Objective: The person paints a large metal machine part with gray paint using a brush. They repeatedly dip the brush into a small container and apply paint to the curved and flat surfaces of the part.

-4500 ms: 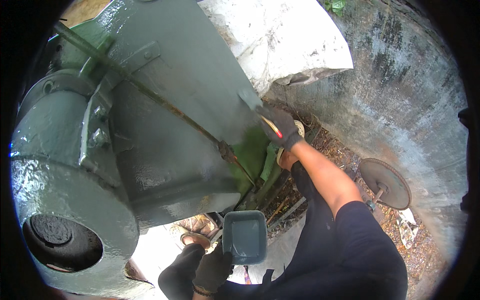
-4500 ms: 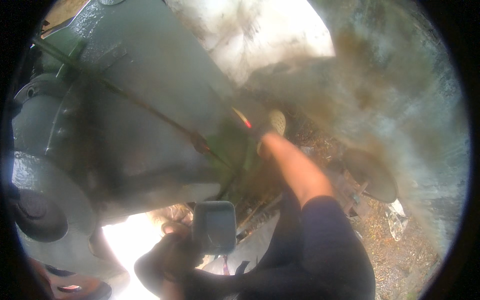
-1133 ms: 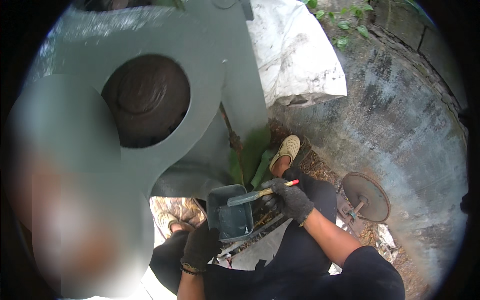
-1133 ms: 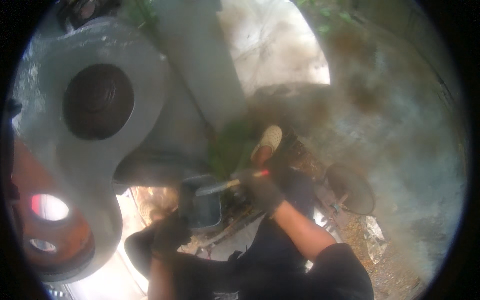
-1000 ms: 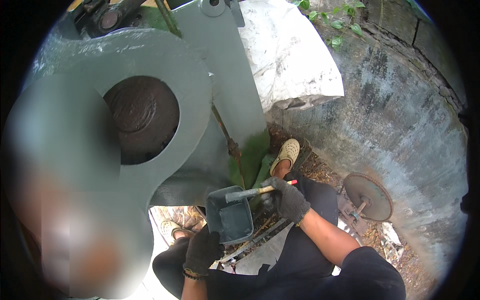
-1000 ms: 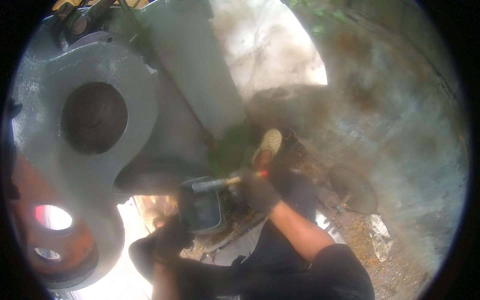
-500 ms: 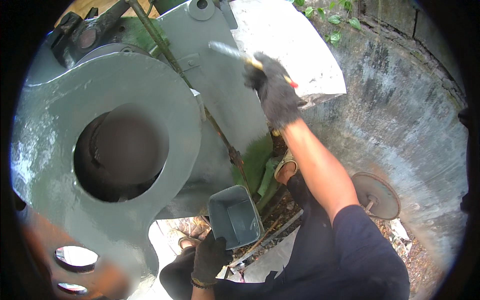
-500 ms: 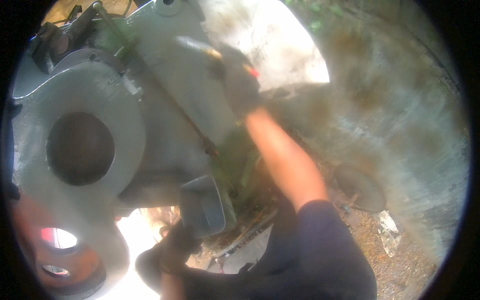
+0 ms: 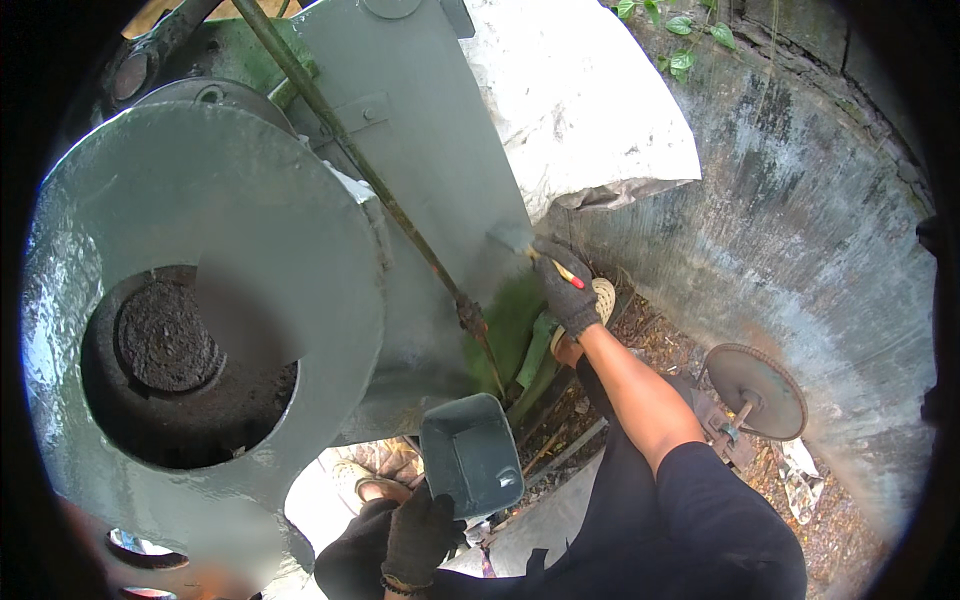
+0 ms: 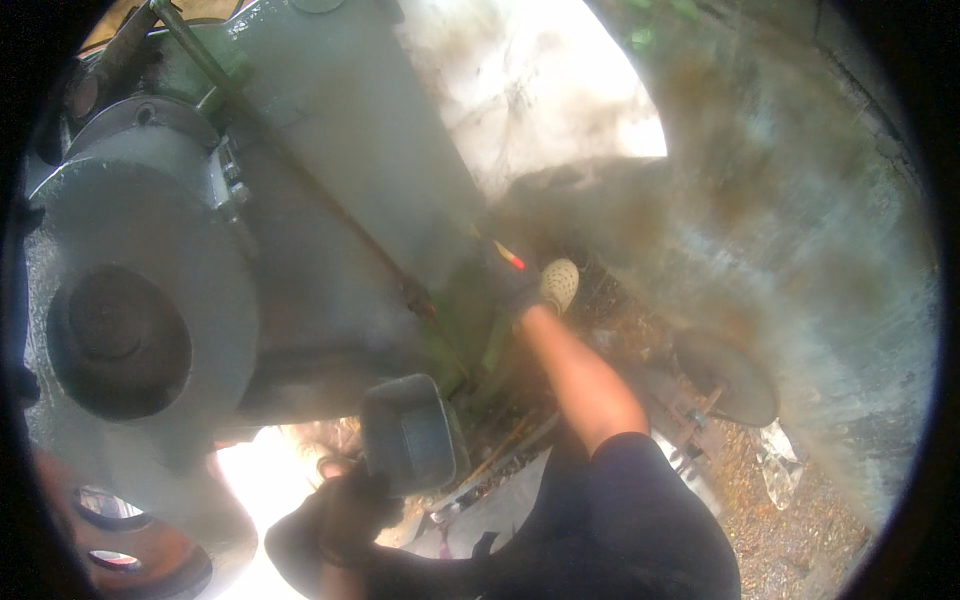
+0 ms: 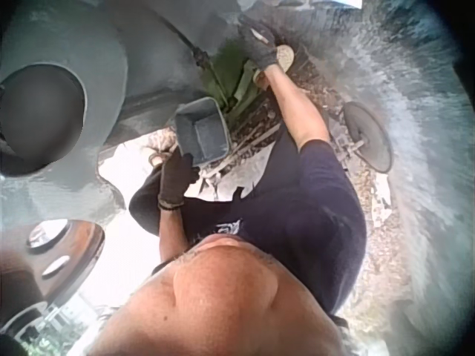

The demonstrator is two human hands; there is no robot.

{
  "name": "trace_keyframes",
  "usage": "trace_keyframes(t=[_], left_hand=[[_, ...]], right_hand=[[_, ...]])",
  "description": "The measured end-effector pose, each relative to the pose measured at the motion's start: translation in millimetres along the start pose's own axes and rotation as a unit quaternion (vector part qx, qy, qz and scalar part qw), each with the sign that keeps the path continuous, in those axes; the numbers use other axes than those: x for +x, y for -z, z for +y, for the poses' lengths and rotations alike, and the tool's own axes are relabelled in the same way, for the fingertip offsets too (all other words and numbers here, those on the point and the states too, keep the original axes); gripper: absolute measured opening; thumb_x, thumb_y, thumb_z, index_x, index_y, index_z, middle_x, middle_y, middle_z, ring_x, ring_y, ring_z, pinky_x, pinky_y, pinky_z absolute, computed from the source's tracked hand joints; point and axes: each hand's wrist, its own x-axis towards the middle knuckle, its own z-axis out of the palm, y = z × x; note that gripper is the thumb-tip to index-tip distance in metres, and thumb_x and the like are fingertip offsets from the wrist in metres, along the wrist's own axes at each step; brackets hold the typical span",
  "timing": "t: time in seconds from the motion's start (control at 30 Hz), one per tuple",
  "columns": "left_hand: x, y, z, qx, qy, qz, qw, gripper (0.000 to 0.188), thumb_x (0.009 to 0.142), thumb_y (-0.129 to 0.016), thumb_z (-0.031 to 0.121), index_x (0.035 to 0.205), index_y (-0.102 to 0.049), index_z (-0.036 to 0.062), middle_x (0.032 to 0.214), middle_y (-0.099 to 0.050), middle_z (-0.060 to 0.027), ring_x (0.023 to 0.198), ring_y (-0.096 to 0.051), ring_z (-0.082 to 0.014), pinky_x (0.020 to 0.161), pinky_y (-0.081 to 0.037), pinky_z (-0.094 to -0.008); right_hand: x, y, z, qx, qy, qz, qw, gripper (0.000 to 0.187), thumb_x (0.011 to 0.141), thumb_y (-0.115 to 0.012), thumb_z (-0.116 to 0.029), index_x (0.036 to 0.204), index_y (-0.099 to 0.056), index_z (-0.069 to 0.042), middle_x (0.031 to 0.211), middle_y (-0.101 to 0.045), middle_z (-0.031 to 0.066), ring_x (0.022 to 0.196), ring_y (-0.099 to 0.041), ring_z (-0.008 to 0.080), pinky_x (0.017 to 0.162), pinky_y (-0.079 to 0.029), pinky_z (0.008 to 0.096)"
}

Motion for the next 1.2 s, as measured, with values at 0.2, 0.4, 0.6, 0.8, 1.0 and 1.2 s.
trace_keyframes(t=[0.2,0.4,0.6,0.8,1.0,1.2], left_hand=[[4,-3,-12,0.113,-0.094,-0.009,0.989,0.030,0.083,-0.078,0.009,0.108,-0.065,-0.0002,0.090,-0.070,-0.0113,0.070,-0.072,-0.0246,0.057,-0.058,-0.0368],[1,-6,-19,0.079,-0.072,-0.011,0.994,0.029,0.085,-0.075,0.004,0.111,-0.064,-0.0018,0.085,-0.071,-0.0104,0.068,-0.072,-0.0218,0.057,-0.057,-0.0350],[-3,-14,-46,-0.065,-0.015,-0.001,0.998,0.015,0.094,-0.067,0.003,0.108,-0.066,-0.0016,0.078,-0.070,-0.0083,0.063,-0.069,-0.0183,0.055,-0.054,-0.0316],[-5,-12,-45,-0.062,0.028,-0.003,0.998,0.011,0.102,-0.061,0.007,0.102,-0.066,-0.0028,0.076,-0.069,-0.0104,0.061,-0.067,-0.0175,0.052,-0.053,-0.0318],[8,-1,20,-0.016,0.222,-0.040,0.974,0.016,0.103,-0.060,0.010,0.099,-0.068,-0.0039,0.069,-0.069,-0.0102,0.056,-0.067,-0.0177,0.048,-0.052,-0.0323],[8,-15,-12,0.105,0.086,-0.030,0.990,0.007,0.092,-0.069,0.007,0.091,-0.071,0.0004,0.068,-0.070,-0.0082,0.058,-0.069,-0.0201,0.049,-0.052,-0.0340]], right_hand=[[80,20,18,-0.295,0.144,0.032,0.944,0.032,0.101,-0.066,-0.035,0.109,-0.077,-0.005,0.094,-0.079,0.0115,0.086,-0.076,0.0250,0.079,-0.059,0.0405],[121,-15,-216,-0.197,0.337,0.069,0.918,0.027,0.105,-0.066,-0.033,0.110,-0.080,-0.010,0.098,-0.081,0.0074,0.088,-0.077,0.0198,0.082,-0.060,0.0336],[130,-26,-219,0.125,0.455,0.016,0.882,0.025,0.105,-0.069,-0.015,0.125,-0.075,-0.001,0.107,-0.079,0.0066,0.096,-0.072,0.0123,0.088,-0.059,0.0289],[101,-22,-102,0.047,0.304,0.070,0.949,0.032,0.103,-0.071,-0.013,0.131,-0.072,0.001,0.127,-0.076,0.0159,0.115,-0.072,0.0202,0.100,-0.057,0.0335],[49,22,59,-0.127,0.212,0.078,0.966,0.028,0.101,-0.070,-0.011,0.127,-0.074,0.000,0.119,-0.078,0.0135,0.108,-0.072,0.0188,0.095,-0.057,0.0332],[79,48,84,-0.248,0.141,0.039,0.958,0.026,0.099,-0.074,-0.022,0.116,-0.077,-0.003,0.105,-0.080,0.0097,0.097,-0.075,0.0210,0.086,-0.059,0.0363]])
